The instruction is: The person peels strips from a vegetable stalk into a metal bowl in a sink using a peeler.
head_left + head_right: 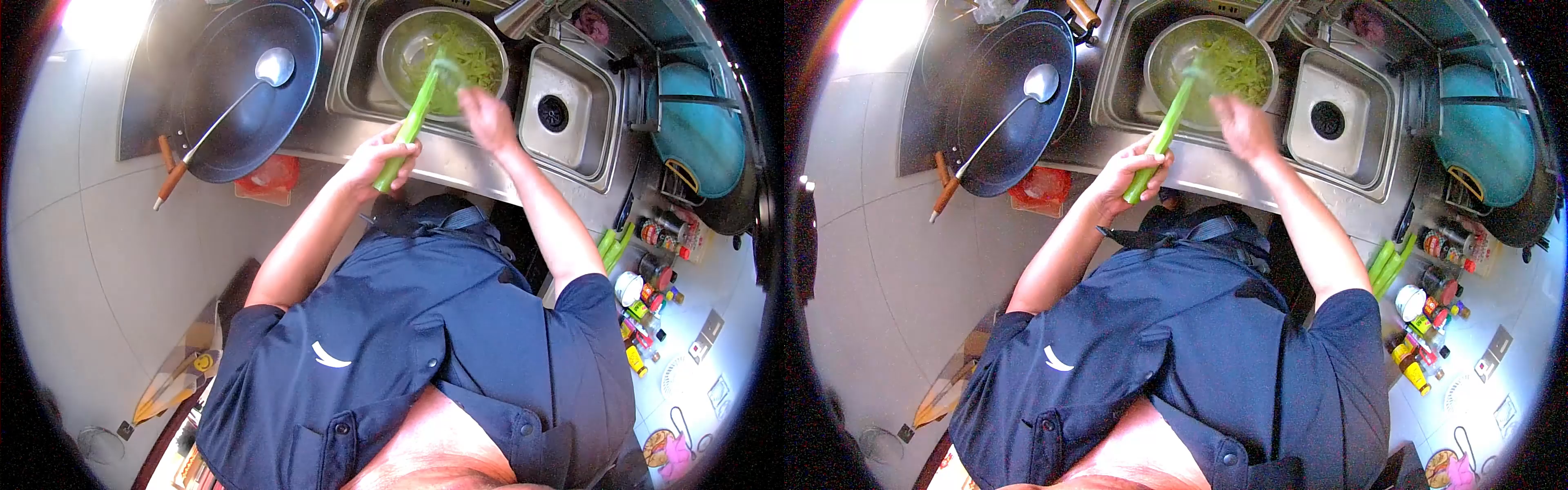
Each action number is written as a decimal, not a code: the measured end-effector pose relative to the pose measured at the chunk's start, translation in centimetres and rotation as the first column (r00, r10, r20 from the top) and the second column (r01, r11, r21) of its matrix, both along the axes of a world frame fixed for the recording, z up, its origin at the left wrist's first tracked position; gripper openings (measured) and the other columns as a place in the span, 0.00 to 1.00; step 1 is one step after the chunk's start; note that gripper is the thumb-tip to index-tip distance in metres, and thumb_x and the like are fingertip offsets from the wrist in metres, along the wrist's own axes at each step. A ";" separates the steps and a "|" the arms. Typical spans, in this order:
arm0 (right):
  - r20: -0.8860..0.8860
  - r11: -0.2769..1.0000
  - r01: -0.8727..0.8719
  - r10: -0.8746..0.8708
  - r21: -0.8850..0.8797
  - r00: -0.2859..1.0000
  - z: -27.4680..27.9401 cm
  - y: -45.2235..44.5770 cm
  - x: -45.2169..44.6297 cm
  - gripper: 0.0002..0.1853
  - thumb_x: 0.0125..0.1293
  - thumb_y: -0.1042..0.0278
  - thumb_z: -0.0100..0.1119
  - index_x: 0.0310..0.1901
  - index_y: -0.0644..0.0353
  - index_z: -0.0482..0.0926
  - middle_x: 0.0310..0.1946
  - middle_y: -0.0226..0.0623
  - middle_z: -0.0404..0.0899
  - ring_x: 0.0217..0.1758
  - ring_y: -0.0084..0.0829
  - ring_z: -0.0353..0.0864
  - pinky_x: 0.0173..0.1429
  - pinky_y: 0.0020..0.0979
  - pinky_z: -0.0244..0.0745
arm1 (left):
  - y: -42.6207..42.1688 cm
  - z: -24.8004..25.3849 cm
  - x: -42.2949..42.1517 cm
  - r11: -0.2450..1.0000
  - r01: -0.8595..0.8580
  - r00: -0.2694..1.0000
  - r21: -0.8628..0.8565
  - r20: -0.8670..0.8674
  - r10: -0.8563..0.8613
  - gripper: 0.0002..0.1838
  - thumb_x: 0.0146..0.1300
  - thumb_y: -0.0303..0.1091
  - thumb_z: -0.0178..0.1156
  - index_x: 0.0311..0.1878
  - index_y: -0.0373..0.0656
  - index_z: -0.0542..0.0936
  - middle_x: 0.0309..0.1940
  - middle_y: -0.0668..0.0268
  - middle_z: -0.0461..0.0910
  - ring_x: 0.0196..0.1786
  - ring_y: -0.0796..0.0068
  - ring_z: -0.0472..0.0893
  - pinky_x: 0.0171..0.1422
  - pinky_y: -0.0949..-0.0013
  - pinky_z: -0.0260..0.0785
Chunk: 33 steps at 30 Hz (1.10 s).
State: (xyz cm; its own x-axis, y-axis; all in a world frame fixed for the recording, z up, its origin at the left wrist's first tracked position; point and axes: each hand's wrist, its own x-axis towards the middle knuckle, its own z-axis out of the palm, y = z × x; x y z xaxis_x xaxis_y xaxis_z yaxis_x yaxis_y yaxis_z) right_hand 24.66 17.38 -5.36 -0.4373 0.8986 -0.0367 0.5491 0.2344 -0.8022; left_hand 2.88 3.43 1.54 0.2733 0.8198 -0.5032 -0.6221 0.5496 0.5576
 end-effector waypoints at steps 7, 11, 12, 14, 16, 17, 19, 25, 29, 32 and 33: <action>-0.112 0.958 -0.267 0.278 0.101 0.954 3.8 -6.9 -1.9 0.19 0.77 0.48 0.55 0.42 0.58 0.79 0.31 0.49 0.82 0.38 0.57 0.83 0.40 0.50 0.77 | 0.8 -0.7 -0.3 0.999 0.018 0.999 -0.031 -0.026 -0.019 0.26 0.68 0.26 0.57 0.69 0.42 0.67 0.31 0.66 0.72 0.22 0.79 0.70 0.18 0.76 0.63; -0.115 0.946 -0.293 0.309 0.139 0.944 3.0 -6.8 -1.7 0.18 0.76 0.48 0.56 0.41 0.56 0.80 0.30 0.48 0.83 0.36 0.57 0.84 0.38 0.50 0.77 | 0.5 -2.2 -0.8 0.994 0.108 0.993 -0.017 0.051 -0.107 0.32 0.65 0.25 0.56 0.73 0.45 0.64 0.29 0.65 0.71 0.20 0.79 0.70 0.17 0.76 0.63; -0.070 0.942 -0.284 0.301 0.179 0.951 2.7 -6.4 -1.5 0.18 0.76 0.47 0.56 0.41 0.56 0.80 0.29 0.48 0.83 0.35 0.57 0.84 0.37 0.50 0.77 | 0.4 -2.5 -0.9 0.987 0.150 0.987 -0.063 0.070 -0.145 0.35 0.64 0.24 0.55 0.76 0.47 0.62 0.29 0.65 0.71 0.20 0.79 0.69 0.17 0.75 0.63; 0.009 0.966 -0.184 0.186 0.179 0.983 1.4 -5.0 -1.2 0.22 0.76 0.44 0.55 0.41 0.57 0.81 0.29 0.49 0.83 0.34 0.57 0.84 0.34 0.50 0.78 | 0.3 -0.2 -0.3 0.994 0.109 0.993 -0.009 0.042 -0.108 0.35 0.64 0.24 0.54 0.76 0.46 0.62 0.30 0.65 0.71 0.20 0.77 0.70 0.16 0.74 0.64; 0.092 0.995 -0.068 0.060 0.079 0.994 -0.9 -2.0 -1.0 0.32 0.78 0.33 0.42 0.42 0.57 0.83 0.32 0.54 0.85 0.35 0.56 0.86 0.38 0.53 0.79 | 0.0 0.5 -0.1 0.996 0.069 0.997 0.049 0.017 -0.070 0.35 0.63 0.24 0.53 0.76 0.46 0.62 0.30 0.64 0.72 0.20 0.75 0.71 0.16 0.73 0.65; 0.227 1.000 0.002 0.001 -0.009 0.974 -1.7 0.2 -0.9 0.34 0.79 0.33 0.38 0.42 0.58 0.83 0.32 0.55 0.85 0.36 0.56 0.87 0.41 0.54 0.78 | -0.3 0.3 -0.4 0.994 0.103 0.994 0.033 0.037 -0.104 0.39 0.62 0.24 0.53 0.79 0.49 0.58 0.31 0.64 0.72 0.20 0.75 0.71 0.16 0.73 0.65; 0.344 0.998 0.057 -0.052 -0.004 0.938 -1.8 4.1 -0.1 0.35 0.81 0.36 0.35 0.42 0.61 0.82 0.35 0.56 0.85 0.39 0.55 0.86 0.46 0.53 0.78 | -0.8 0.1 -0.4 0.989 0.145 0.988 0.020 0.058 -0.145 0.43 0.61 0.23 0.53 0.82 0.51 0.54 0.31 0.64 0.71 0.20 0.76 0.70 0.16 0.73 0.65; 0.304 0.973 0.184 -0.218 0.138 0.927 -2.5 7.2 1.1 0.32 0.77 0.35 0.42 0.41 0.62 0.81 0.38 0.58 0.85 0.44 0.62 0.84 0.50 0.56 0.77 | -0.8 -0.3 -0.4 1.000 0.024 0.995 0.002 0.100 -0.025 0.38 0.62 0.24 0.53 0.78 0.46 0.61 0.35 0.64 0.73 0.23 0.76 0.72 0.20 0.72 0.68; 0.406 0.987 0.107 -0.147 0.119 0.902 0.5 3.7 0.0 0.29 0.76 0.37 0.48 0.40 0.61 0.80 0.34 0.58 0.84 0.41 0.63 0.84 0.46 0.57 0.77 | 0.0 -1.3 -0.7 1.000 -0.024 1.000 0.006 0.001 0.024 0.29 0.62 0.24 0.53 0.68 0.41 0.68 0.39 0.63 0.76 0.24 0.75 0.73 0.22 0.72 0.69; 0.436 0.976 0.035 -0.128 0.214 0.891 1.0 3.4 -0.7 0.26 0.75 0.37 0.52 0.43 0.57 0.79 0.32 0.53 0.85 0.38 0.58 0.86 0.42 0.54 0.79 | 0.4 -0.8 -0.8 0.999 0.000 0.998 0.032 -0.064 0.002 0.27 0.62 0.26 0.53 0.66 0.40 0.68 0.40 0.62 0.77 0.24 0.76 0.72 0.21 0.72 0.68; 0.437 0.966 0.005 -0.121 0.257 0.892 1.0 3.8 -0.8 0.25 0.74 0.37 0.53 0.45 0.56 0.79 0.32 0.51 0.86 0.38 0.56 0.87 0.41 0.53 0.79 | 0.6 -0.7 -0.7 0.999 0.021 0.995 0.047 -0.101 -0.016 0.28 0.63 0.28 0.52 0.68 0.40 0.67 0.40 0.62 0.77 0.23 0.77 0.71 0.21 0.73 0.67</action>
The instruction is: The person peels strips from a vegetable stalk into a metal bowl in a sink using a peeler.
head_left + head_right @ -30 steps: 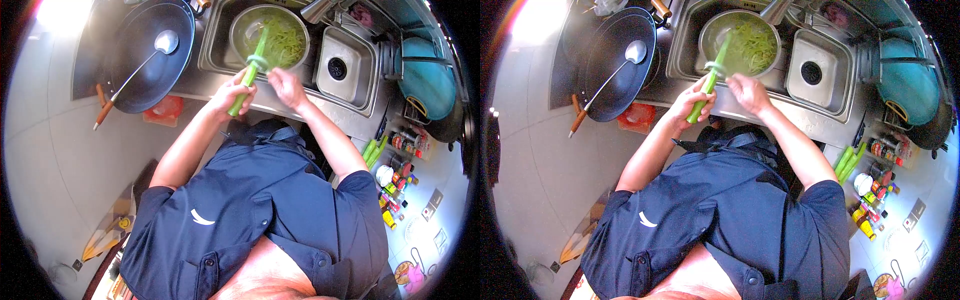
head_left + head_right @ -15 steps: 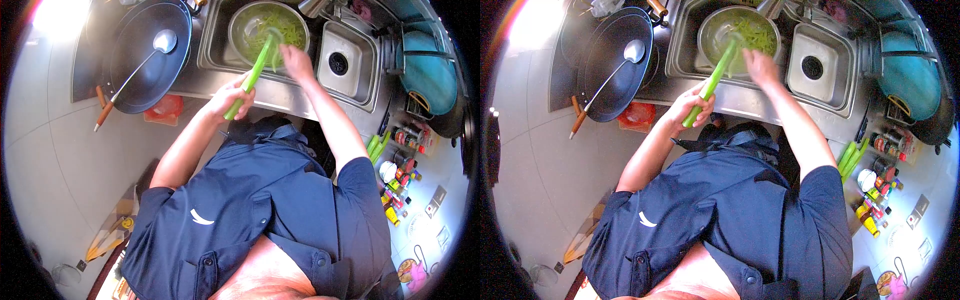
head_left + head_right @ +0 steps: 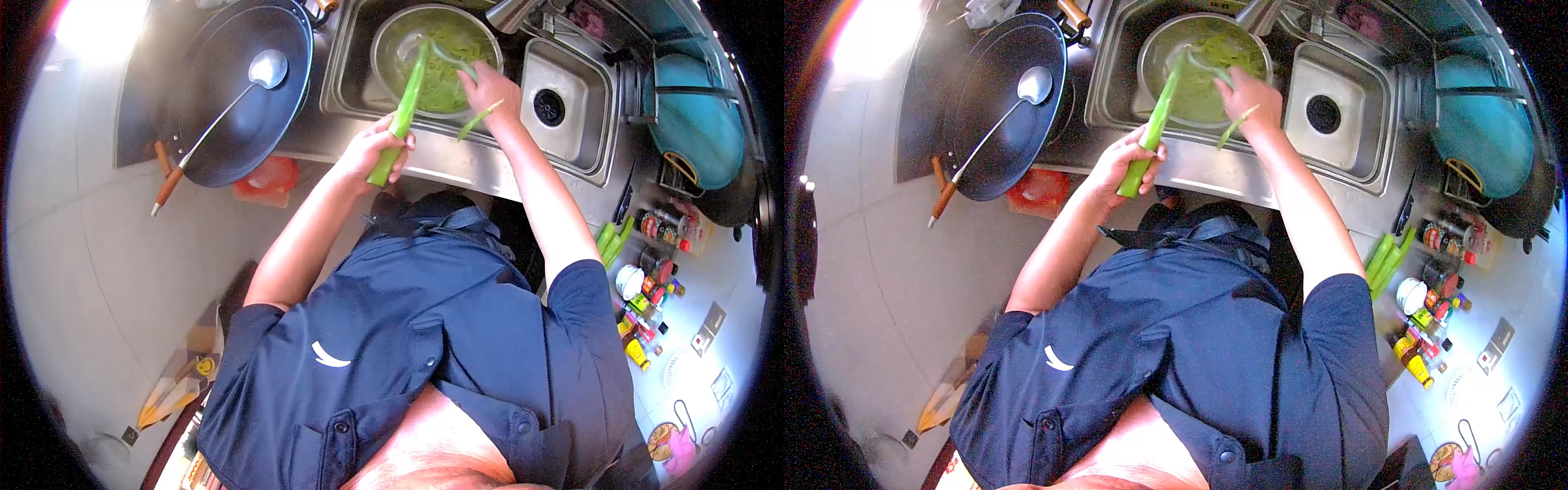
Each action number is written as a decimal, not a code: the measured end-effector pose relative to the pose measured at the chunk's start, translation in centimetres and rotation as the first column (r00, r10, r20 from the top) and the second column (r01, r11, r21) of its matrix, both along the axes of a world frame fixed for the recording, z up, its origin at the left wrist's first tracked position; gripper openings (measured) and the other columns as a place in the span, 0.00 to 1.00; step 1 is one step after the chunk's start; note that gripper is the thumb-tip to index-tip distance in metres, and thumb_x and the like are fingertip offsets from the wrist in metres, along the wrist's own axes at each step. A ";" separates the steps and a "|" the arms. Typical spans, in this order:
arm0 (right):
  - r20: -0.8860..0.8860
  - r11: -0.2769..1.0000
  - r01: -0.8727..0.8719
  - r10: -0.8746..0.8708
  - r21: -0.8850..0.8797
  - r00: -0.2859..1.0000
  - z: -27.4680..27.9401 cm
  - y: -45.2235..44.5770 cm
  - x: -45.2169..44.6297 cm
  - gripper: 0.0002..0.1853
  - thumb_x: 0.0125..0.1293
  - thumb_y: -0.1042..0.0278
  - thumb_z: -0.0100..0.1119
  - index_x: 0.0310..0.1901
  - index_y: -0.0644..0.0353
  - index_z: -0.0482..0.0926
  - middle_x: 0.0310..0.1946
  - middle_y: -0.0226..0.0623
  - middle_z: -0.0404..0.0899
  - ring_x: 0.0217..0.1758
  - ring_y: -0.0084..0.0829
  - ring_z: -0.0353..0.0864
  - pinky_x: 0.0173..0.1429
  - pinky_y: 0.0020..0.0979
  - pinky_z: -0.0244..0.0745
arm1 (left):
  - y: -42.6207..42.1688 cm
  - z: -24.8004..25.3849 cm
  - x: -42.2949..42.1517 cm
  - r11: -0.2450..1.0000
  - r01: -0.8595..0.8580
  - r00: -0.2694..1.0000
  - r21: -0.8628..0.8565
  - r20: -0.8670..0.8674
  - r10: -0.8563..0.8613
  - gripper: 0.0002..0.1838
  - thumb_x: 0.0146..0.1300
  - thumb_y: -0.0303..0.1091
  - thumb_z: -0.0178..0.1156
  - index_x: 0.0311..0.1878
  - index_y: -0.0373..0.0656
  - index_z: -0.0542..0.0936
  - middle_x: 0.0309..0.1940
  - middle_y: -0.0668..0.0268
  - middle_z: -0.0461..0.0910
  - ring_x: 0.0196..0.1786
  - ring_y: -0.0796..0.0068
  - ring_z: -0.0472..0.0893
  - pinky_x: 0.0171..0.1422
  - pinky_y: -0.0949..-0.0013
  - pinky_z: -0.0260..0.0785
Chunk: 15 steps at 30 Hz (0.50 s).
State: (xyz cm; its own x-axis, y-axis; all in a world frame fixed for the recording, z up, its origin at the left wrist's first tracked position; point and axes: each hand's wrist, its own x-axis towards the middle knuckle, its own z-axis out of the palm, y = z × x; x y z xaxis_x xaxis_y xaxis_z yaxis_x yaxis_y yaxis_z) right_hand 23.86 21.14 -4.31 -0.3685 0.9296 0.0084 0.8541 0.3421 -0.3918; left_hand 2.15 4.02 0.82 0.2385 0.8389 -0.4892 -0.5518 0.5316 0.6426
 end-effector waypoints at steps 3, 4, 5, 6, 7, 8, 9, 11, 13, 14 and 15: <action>0.053 0.996 0.018 -0.023 0.083 0.998 1.3 1.9 -1.0 0.22 0.76 0.42 0.53 0.49 0.54 0.79 0.36 0.45 0.88 0.40 0.51 0.88 0.41 0.50 0.80 | 0.1 0.0 0.1 1.000 -0.020 0.998 -0.011 0.054 0.020 0.30 0.63 0.28 0.51 0.70 0.41 0.65 0.40 0.62 0.76 0.24 0.76 0.71 0.21 0.73 0.66; 0.068 0.996 0.043 -0.048 0.081 0.997 1.8 2.6 -1.3 0.21 0.76 0.43 0.53 0.50 0.54 0.79 0.37 0.43 0.88 0.41 0.50 0.89 0.41 0.50 0.81 | 0.1 -0.1 0.2 1.000 -0.011 0.998 -0.010 0.055 0.012 0.30 0.63 0.28 0.51 0.70 0.41 0.65 0.40 0.62 0.76 0.24 0.76 0.71 0.21 0.73 0.66; 0.046 0.984 0.026 -0.035 0.178 0.998 0.1 3.6 -1.5 0.18 0.76 0.48 0.53 0.52 0.53 0.80 0.36 0.43 0.89 0.41 0.50 0.89 0.42 0.50 0.81 | -0.1 -0.3 0.2 1.000 -0.026 0.996 -0.017 0.083 0.027 0.30 0.63 0.29 0.51 0.70 0.41 0.65 0.40 0.62 0.76 0.25 0.76 0.71 0.21 0.73 0.66; 0.048 0.984 0.030 -0.039 0.178 0.998 -0.7 4.4 -1.8 0.18 0.76 0.48 0.53 0.52 0.53 0.80 0.36 0.43 0.89 0.41 0.50 0.89 0.42 0.50 0.81 | -0.3 -0.5 0.1 0.999 -0.041 0.993 -0.027 0.110 0.044 0.30 0.63 0.29 0.51 0.71 0.41 0.65 0.40 0.62 0.75 0.25 0.76 0.71 0.22 0.73 0.66; 0.103 0.981 -0.083 0.065 0.174 0.993 -1.3 5.1 -2.2 0.17 0.76 0.51 0.53 0.53 0.53 0.80 0.38 0.43 0.88 0.43 0.49 0.89 0.43 0.50 0.82 | -0.6 -0.7 -0.2 0.997 -0.042 0.988 -0.059 0.149 0.050 0.32 0.62 0.27 0.50 0.72 0.42 0.64 0.40 0.61 0.76 0.27 0.74 0.72 0.24 0.70 0.69; 0.156 0.967 -0.196 0.170 0.163 0.973 -1.9 5.7 -2.6 0.15 0.75 0.54 0.52 0.53 0.53 0.80 0.39 0.44 0.88 0.45 0.48 0.89 0.44 0.50 0.83 | -0.9 -1.0 -0.4 0.997 -0.042 0.988 -0.059 0.149 0.050 0.32 0.62 0.27 0.50 0.72 0.42 0.64 0.40 0.61 0.76 0.27 0.74 0.72 0.24 0.70 0.69; 0.155 0.968 -0.194 0.169 0.161 0.973 -3.1 6.5 -2.4 0.15 0.75 0.54 0.52 0.53 0.53 0.80 0.39 0.44 0.88 0.45 0.48 0.89 0.44 0.50 0.83 | -1.2 -1.2 -0.5 0.997 -0.038 0.986 -0.060 0.158 0.047 0.31 0.62 0.27 0.50 0.71 0.42 0.64 0.40 0.61 0.76 0.28 0.74 0.72 0.24 0.71 0.69; 0.379 0.959 -0.220 0.138 0.181 0.915 -4.8 8.2 -1.7 0.14 0.73 0.61 0.51 0.54 0.54 0.80 0.45 0.44 0.88 0.48 0.45 0.89 0.44 0.49 0.84 | -1.3 -1.1 -0.6 0.998 -0.034 0.985 -0.053 0.167 0.043 0.31 0.62 0.27 0.50 0.71 0.42 0.64 0.41 0.61 0.75 0.28 0.74 0.72 0.24 0.71 0.68; 0.366 0.954 -0.218 0.131 0.207 0.921 -3.2 8.1 -1.7 0.13 0.72 0.64 0.51 0.53 0.55 0.80 0.46 0.43 0.87 0.49 0.44 0.89 0.43 0.48 0.84 | -1.6 -1.0 -0.6 0.998 -0.045 0.980 -0.050 0.189 0.054 0.29 0.62 0.28 0.50 0.68 0.42 0.65 0.41 0.61 0.75 0.27 0.74 0.72 0.24 0.71 0.67; 0.347 0.952 -0.208 0.120 0.227 0.930 -2.4 7.6 -1.9 0.13 0.71 0.66 0.51 0.52 0.56 0.80 0.47 0.42 0.87 0.50 0.44 0.88 0.42 0.47 0.84 | -1.8 -1.0 -0.6 0.997 -0.051 0.980 -0.053 0.191 0.061 0.29 0.62 0.28 0.50 0.68 0.42 0.65 0.41 0.61 0.75 0.27 0.74 0.72 0.24 0.71 0.67; 0.349 0.951 -0.212 0.125 0.225 0.929 -2.4 7.2 -1.9 0.13 0.71 0.66 0.51 0.52 0.56 0.80 0.47 0.42 0.87 0.50 0.44 0.88 0.42 0.47 0.84 | -1.9 -0.9 -0.7 0.996 -0.049 0.981 -0.071 0.185 0.061 0.26 0.62 0.28 0.50 0.66 0.42 0.66 0.40 0.62 0.74 0.27 0.75 0.72 0.24 0.72 0.67</action>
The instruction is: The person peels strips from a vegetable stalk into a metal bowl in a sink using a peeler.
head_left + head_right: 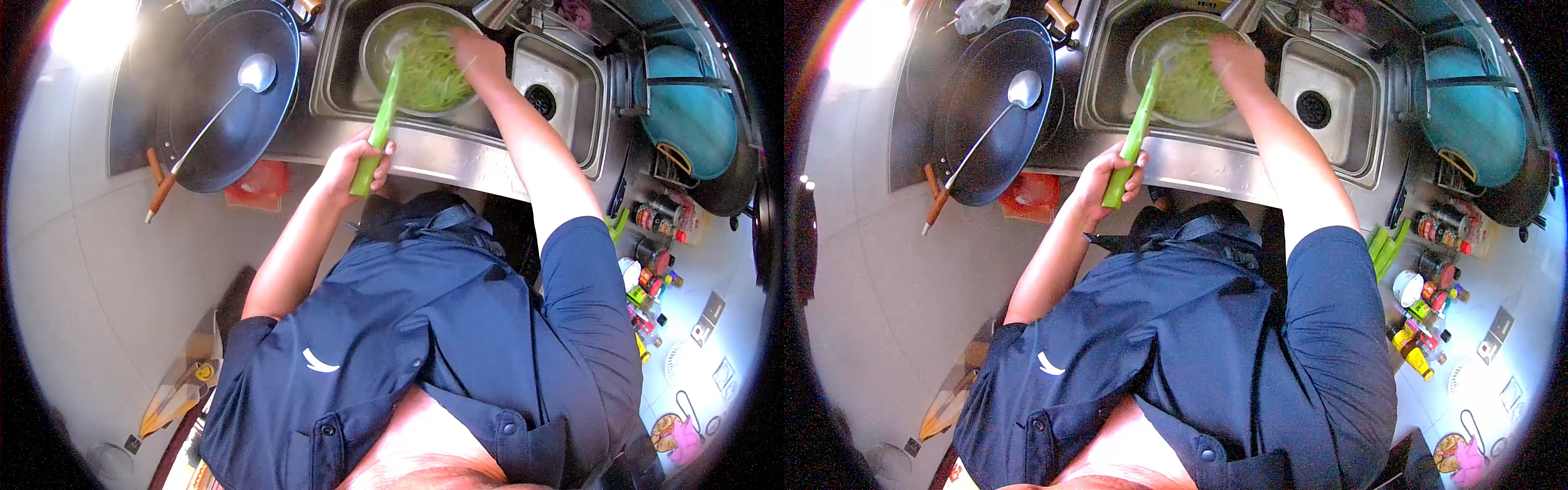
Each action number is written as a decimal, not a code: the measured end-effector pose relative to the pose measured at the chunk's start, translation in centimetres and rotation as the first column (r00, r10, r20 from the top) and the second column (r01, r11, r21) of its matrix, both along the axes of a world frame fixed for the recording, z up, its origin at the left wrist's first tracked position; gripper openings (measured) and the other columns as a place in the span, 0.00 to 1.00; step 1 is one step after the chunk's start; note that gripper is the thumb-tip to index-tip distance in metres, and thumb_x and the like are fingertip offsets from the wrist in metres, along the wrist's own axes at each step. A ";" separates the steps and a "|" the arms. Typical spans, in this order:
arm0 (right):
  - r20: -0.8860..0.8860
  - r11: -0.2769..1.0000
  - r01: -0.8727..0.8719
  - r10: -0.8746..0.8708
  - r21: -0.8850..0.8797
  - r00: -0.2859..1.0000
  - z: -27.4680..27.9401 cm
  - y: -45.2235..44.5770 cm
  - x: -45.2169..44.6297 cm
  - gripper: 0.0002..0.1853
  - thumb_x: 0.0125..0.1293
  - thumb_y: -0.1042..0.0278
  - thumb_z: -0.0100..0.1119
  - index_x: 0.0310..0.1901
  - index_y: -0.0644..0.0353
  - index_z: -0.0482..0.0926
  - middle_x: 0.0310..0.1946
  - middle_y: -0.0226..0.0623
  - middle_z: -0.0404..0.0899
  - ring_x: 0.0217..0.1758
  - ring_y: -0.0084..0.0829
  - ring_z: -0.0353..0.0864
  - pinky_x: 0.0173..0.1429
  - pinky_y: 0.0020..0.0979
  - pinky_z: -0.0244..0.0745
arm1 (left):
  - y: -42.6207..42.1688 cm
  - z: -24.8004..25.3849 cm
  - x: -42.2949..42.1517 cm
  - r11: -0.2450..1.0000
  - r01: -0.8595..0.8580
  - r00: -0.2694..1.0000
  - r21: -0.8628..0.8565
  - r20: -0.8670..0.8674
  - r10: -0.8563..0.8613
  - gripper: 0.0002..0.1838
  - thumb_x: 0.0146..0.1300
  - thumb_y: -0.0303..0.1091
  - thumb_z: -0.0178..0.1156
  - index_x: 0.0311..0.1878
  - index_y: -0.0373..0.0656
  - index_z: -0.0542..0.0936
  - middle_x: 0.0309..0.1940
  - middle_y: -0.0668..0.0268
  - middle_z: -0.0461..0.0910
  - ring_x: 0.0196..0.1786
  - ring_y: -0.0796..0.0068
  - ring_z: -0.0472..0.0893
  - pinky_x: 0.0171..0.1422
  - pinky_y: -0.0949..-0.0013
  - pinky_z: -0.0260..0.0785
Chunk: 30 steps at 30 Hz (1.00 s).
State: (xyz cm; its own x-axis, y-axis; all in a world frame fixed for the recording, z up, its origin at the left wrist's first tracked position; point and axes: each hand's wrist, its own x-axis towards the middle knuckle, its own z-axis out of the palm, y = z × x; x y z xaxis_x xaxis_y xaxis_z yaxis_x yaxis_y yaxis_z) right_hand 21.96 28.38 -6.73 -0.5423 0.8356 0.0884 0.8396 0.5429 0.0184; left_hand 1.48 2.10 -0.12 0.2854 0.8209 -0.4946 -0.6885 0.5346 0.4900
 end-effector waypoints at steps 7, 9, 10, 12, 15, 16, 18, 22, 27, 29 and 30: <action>-0.041 0.995 -0.080 0.083 0.059 0.996 0.0 0.2 0.5 0.14 0.70 0.68 0.51 0.53 0.53 0.82 0.44 0.44 0.86 0.48 0.48 0.88 0.43 0.48 0.84 | 0.1 0.1 0.2 1.000 -0.017 1.000 -0.018 -0.013 0.017 0.33 0.63 0.31 0.52 0.74 0.43 0.63 0.37 0.64 0.70 0.24 0.77 0.69 0.22 0.75 0.64; -0.088 0.977 -0.187 0.197 0.103 0.976 -0.1 0.4 0.6 0.14 0.70 0.68 0.51 0.53 0.53 0.82 0.43 0.44 0.86 0.48 0.48 0.88 0.43 0.48 0.84 | 0.0 0.0 0.1 1.000 -0.008 1.000 0.002 0.002 0.008 0.34 0.63 0.31 0.52 0.74 0.42 0.63 0.37 0.64 0.70 0.24 0.77 0.69 0.22 0.75 0.64; -0.069 0.991 -0.092 0.099 0.098 0.993 0.0 0.6 0.3 0.14 0.69 0.69 0.52 0.52 0.52 0.82 0.42 0.43 0.86 0.48 0.48 0.88 0.44 0.47 0.84 | 0.0 0.0 0.1 1.000 -0.004 1.000 0.021 0.014 0.004 0.34 0.63 0.31 0.52 0.75 0.42 0.63 0.37 0.65 0.70 0.24 0.77 0.69 0.22 0.75 0.64; -0.048 0.995 0.000 0.005 0.096 0.999 0.2 0.6 0.0 0.14 0.68 0.69 0.53 0.52 0.52 0.83 0.42 0.43 0.86 0.47 0.47 0.88 0.44 0.47 0.84 | -0.2 -0.1 0.3 1.000 -0.010 1.000 0.014 0.010 0.009 0.35 0.62 0.31 0.51 0.75 0.42 0.63 0.37 0.65 0.70 0.24 0.77 0.69 0.21 0.75 0.64; -0.028 0.983 -0.165 0.167 0.078 0.985 0.9 1.0 -0.1 0.14 0.65 0.70 0.55 0.50 0.51 0.84 0.41 0.41 0.87 0.48 0.46 0.88 0.44 0.46 0.84 | 0.1 -0.1 0.3 1.000 -0.010 1.000 -0.002 0.011 0.010 0.35 0.62 0.31 0.51 0.76 0.42 0.62 0.36 0.65 0.70 0.24 0.77 0.68 0.21 0.74 0.64; 0.062 0.997 -0.075 0.076 -0.027 0.995 0.8 1.0 -0.2 0.15 0.65 0.70 0.55 0.51 0.53 0.84 0.43 0.42 0.87 0.48 0.46 0.88 0.45 0.45 0.84 | -0.3 -0.1 0.3 1.000 -0.007 1.000 -0.023 0.014 0.007 0.35 0.62 0.31 0.50 0.76 0.42 0.62 0.36 0.65 0.70 0.24 0.78 0.68 0.21 0.74 0.64; 0.155 0.994 0.026 -0.009 -0.110 0.988 0.5 1.6 -0.5 0.16 0.65 0.70 0.55 0.52 0.55 0.85 0.46 0.43 0.87 0.48 0.46 0.88 0.47 0.43 0.84 | -0.2 0.2 0.2 1.000 -0.010 1.000 -0.029 0.014 0.010 0.35 0.62 0.31 0.50 0.76 0.42 0.62 0.36 0.65 0.70 0.24 0.78 0.68 0.21 0.74 0.64; 0.250 0.992 -0.107 0.119 -0.062 0.961 -0.5 1.8 -0.1 0.11 0.64 0.70 0.58 0.41 0.48 0.91 0.43 0.38 0.89 0.50 0.40 0.89 0.45 0.43 0.84 | -0.4 0.6 0.1 0.999 0.009 1.000 -0.034 0.015 -0.008 0.35 0.62 0.32 0.50 0.76 0.43 0.63 0.37 0.65 0.69 0.24 0.78 0.68 0.21 0.74 0.64; 0.509 0.985 -0.102 0.159 -0.138 0.846 -1.5 2.7 -1.0 0.10 0.64 0.69 0.59 0.38 0.54 0.92 0.42 0.37 0.90 0.47 0.40 0.90 0.44 0.42 0.83 | -0.6 0.4 0.0 1.000 0.018 1.000 -0.026 0.026 -0.017 0.35 0.62 0.32 0.50 0.76 0.43 0.63 0.38 0.66 0.69 0.24 0.79 0.68 0.21 0.75 0.64; 0.482 0.983 0.024 0.069 -0.184 0.873 0.5 2.6 -2.0 0.10 0.65 0.69 0.61 0.42 0.52 0.92 0.44 0.35 0.90 0.50 0.39 0.89 0.46 0.40 0.83 | -0.5 0.4 0.1 1.000 0.007 0.999 -0.012 0.047 -0.006 0.35 0.62 0.32 0.50 0.76 0.43 0.63 0.37 0.66 0.69 0.24 0.79 0.68 0.21 0.75 0.64; 0.479 0.982 0.016 0.078 -0.189 0.874 0.4 2.2 -1.9 0.10 0.65 0.69 0.61 0.42 0.52 0.92 0.44 0.35 0.90 0.50 0.39 0.89 0.46 0.40 0.83 | -0.6 0.6 0.1 1.000 -0.003 0.998 -0.027 0.064 0.005 0.31 0.63 0.31 0.49 0.71 0.43 0.64 0.37 0.64 0.71 0.24 0.78 0.69 0.21 0.75 0.64</action>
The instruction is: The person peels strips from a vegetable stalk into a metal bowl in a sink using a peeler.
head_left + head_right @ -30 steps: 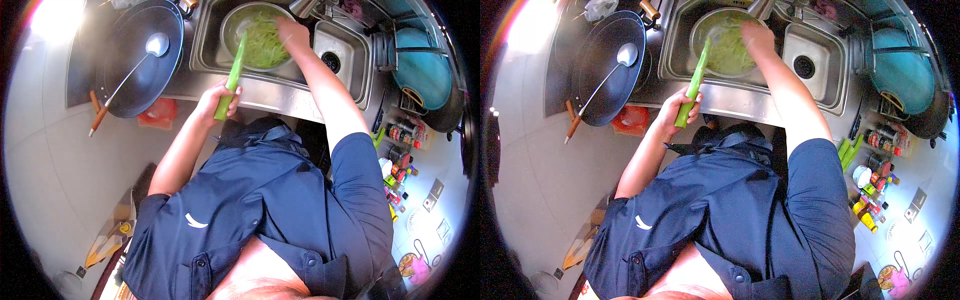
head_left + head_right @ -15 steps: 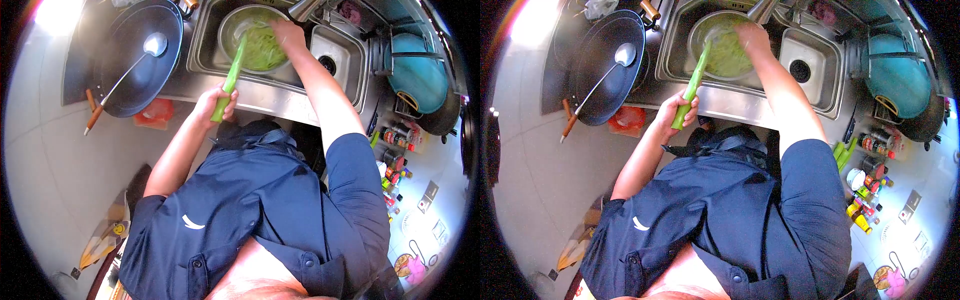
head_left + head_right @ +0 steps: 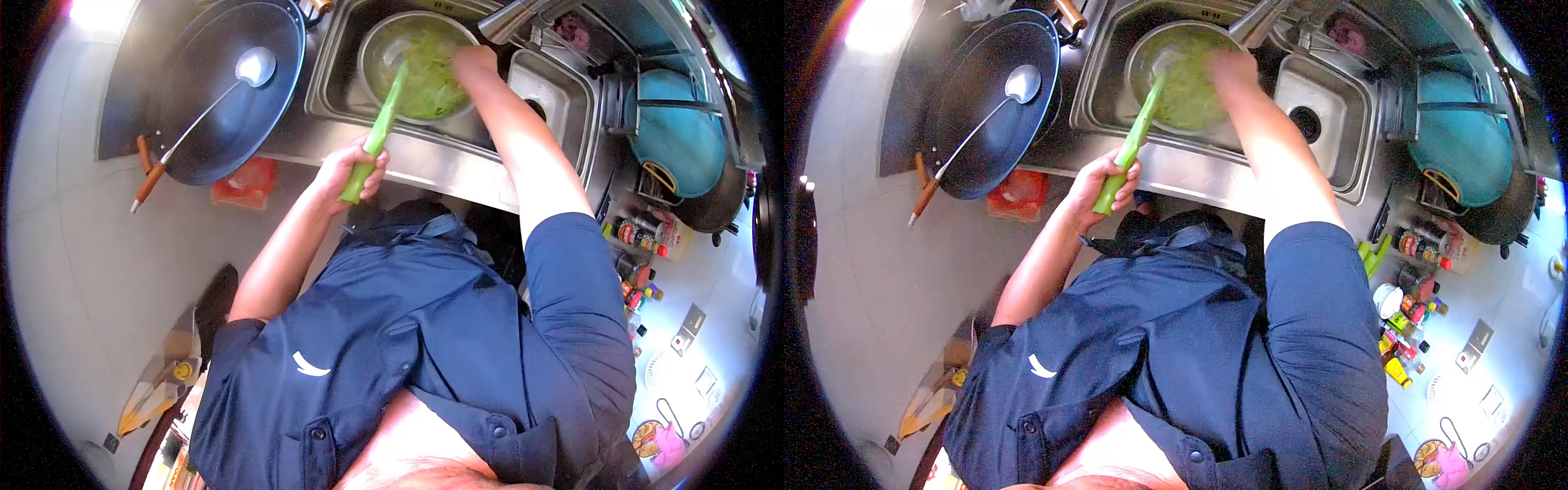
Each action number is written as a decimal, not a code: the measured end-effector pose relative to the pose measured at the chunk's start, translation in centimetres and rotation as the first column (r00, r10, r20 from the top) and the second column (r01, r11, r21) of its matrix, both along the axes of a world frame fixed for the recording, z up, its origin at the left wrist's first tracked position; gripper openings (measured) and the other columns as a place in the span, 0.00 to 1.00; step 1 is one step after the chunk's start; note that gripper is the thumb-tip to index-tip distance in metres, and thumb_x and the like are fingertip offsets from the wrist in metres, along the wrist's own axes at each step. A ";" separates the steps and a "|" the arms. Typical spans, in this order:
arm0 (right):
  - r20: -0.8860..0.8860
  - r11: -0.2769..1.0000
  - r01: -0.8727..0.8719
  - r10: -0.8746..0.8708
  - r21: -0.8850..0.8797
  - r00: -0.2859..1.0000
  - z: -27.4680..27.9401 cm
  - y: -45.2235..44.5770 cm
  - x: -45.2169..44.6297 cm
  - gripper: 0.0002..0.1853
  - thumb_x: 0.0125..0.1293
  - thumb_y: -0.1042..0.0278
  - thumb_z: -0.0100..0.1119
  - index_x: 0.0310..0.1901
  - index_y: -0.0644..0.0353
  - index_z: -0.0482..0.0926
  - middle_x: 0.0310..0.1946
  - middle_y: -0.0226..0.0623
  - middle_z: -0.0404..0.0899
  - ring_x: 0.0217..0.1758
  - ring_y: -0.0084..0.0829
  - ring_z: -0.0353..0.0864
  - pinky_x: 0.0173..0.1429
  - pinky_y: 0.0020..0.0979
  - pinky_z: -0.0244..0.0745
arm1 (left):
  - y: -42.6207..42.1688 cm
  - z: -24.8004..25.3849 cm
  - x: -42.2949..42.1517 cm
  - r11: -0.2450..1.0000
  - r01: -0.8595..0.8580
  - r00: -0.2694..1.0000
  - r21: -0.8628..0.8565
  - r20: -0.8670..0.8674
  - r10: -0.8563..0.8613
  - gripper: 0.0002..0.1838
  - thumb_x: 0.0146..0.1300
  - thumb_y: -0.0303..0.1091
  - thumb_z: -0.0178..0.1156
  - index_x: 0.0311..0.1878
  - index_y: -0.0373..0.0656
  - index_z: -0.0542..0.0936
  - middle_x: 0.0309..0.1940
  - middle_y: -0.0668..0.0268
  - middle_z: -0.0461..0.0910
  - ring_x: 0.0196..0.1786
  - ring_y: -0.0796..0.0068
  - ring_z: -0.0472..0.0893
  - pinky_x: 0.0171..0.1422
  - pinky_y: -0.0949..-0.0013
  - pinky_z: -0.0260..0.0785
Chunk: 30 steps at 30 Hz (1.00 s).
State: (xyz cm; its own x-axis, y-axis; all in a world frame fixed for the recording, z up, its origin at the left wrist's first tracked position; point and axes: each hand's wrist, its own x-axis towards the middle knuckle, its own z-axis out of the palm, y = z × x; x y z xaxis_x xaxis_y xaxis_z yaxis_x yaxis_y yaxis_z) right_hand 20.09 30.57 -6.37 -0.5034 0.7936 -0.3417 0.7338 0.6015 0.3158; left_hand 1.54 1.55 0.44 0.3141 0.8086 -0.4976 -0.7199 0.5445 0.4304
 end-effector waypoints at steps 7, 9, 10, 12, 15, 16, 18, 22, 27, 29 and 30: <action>-0.108 0.984 0.132 -0.145 -0.122 0.983 -4.3 -0.3 4.4 0.12 0.65 0.68 0.61 0.46 0.50 0.91 0.47 0.37 0.90 0.52 0.39 0.89 0.46 0.39 0.84 | 0.3 -0.1 -0.3 1.000 -0.023 1.000 0.020 0.021 0.022 0.35 0.63 0.28 0.47 0.77 0.47 0.59 0.38 0.62 0.72 0.24 0.76 0.70 0.21 0.73 0.64; -0.137 0.995 0.072 -0.081 -0.074 0.987 -3.6 -0.9 5.0 0.11 0.64 0.68 0.62 0.45 0.51 0.91 0.46 0.37 0.90 0.50 0.38 0.90 0.42 0.38 0.84 | 0.5 -0.3 -0.2 1.000 -0.020 0.999 0.021 0.030 0.019 0.36 0.63 0.28 0.47 0.77 0.47 0.58 0.38 0.62 0.72 0.23 0.76 0.70 0.21 0.73 0.64; -0.003 0.990 0.078 -0.079 -0.115 0.997 -2.1 -1.3 4.2 0.12 0.64 0.68 0.62 0.46 0.51 0.91 0.47 0.37 0.90 0.50 0.39 0.90 0.43 0.39 0.85 | 0.4 -0.3 -0.3 1.000 -0.017 0.999 0.017 0.031 0.016 0.36 0.62 0.28 0.47 0.77 0.48 0.58 0.38 0.62 0.72 0.23 0.76 0.70 0.22 0.73 0.65; 0.130 0.983 0.100 -0.080 -0.156 0.988 -1.2 -1.5 4.0 0.13 0.64 0.69 0.61 0.48 0.51 0.91 0.48 0.38 0.90 0.51 0.40 0.90 0.44 0.41 0.85 | 0.6 -0.2 -0.3 1.000 -0.002 0.999 0.016 0.038 0.001 0.37 0.62 0.29 0.47 0.77 0.48 0.58 0.38 0.62 0.72 0.23 0.76 0.70 0.22 0.73 0.65; 0.017 0.983 0.069 -0.067 -0.168 0.998 -1.6 -1.0 4.4 0.13 0.65 0.69 0.57 0.45 0.59 0.90 0.48 0.48 0.88 0.52 0.47 0.89 0.48 0.43 0.85 | 0.9 -0.3 -0.1 0.999 0.004 0.999 0.032 0.048 -0.005 0.37 0.63 0.29 0.47 0.78 0.49 0.57 0.38 0.62 0.72 0.24 0.76 0.69 0.22 0.73 0.64; -0.024 0.982 0.103 -0.108 -0.160 0.994 -1.8 -1.2 4.5 0.13 0.67 0.65 0.58 0.47 0.56 0.89 0.46 0.45 0.89 0.50 0.46 0.89 0.47 0.44 0.84 | 1.0 -0.2 -0.1 0.999 0.009 0.999 0.045 0.049 -0.011 0.37 0.63 0.29 0.47 0.78 0.49 0.57 0.38 0.62 0.72 0.24 0.76 0.69 0.22 0.73 0.64; -0.064 0.979 0.129 -0.141 -0.159 0.988 -2.3 -2.2 4.5 0.13 0.69 0.61 0.60 0.49 0.54 0.89 0.44 0.43 0.90 0.47 0.45 0.90 0.47 0.45 0.84 | 1.4 0.1 0.1 0.999 0.001 0.999 0.042 0.044 -0.003 0.37 0.63 0.29 0.47 0.79 0.49 0.57 0.38 0.62 0.72 0.24 0.76 0.69 0.22 0.74 0.64; -0.652 0.803 0.185 -0.574 -0.566 0.495 -1.5 -7.8 4.1 0.30 0.75 0.37 0.53 0.51 0.61 0.85 0.47 0.54 0.87 0.52 0.49 0.88 0.56 0.47 0.79 | 1.5 0.2 0.1 0.999 -0.029 0.999 0.040 0.039 0.027 0.37 0.64 0.28 0.47 0.79 0.49 0.57 0.38 0.62 0.72 0.25 0.77 0.69 0.22 0.74 0.64; -0.739 0.721 -0.179 -0.621 -0.669 0.263 1.2 -17.0 3.3 0.25 0.76 0.43 0.57 0.51 0.61 0.83 0.43 0.48 0.88 0.50 0.41 0.87 0.55 0.39 0.78 | 2.0 -0.6 0.1 0.997 -0.017 0.999 0.076 0.040 0.014 0.36 0.65 0.27 0.49 0.78 0.49 0.59 0.37 0.63 0.73 0.25 0.77 0.70 0.22 0.74 0.64; -0.734 0.712 -0.197 -0.619 -0.674 0.279 4.1 -18.8 2.5 0.21 0.74 0.46 0.60 0.49 0.60 0.82 0.40 0.49 0.87 0.47 0.46 0.88 0.50 0.41 0.79 | 2.3 -0.8 0.2 0.998 -0.007 1.000 0.055 0.030 0.005 0.33 0.65 0.27 0.50 0.76 0.48 0.61 0.34 0.64 0.73 0.24 0.76 0.71 0.21 0.74 0.64; -0.735 0.714 -0.192 -0.620 -0.674 0.274 4.3 -19.0 2.5 0.21 0.74 0.46 0.60 0.49 0.60 0.82 0.40 0.49 0.87 0.47 0.46 0.88 0.50 0.41 0.79 | 2.4 -1.2 0.3 0.998 0.000 1.000 0.056 0.029 -0.002 0.33 0.65 0.27 0.50 0.76 0.48 0.61 0.34 0.64 0.73 0.24 0.76 0.71 0.21 0.74 0.64</action>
State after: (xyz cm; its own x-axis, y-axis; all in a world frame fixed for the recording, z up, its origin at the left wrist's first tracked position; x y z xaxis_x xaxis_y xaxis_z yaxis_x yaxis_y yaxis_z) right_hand 22.57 11.54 -2.05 -0.6123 0.7673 -0.1905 0.3828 0.0769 -0.9206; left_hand 1.84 3.95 -0.74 0.3285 0.8344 -0.4426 -0.7320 0.5211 0.4390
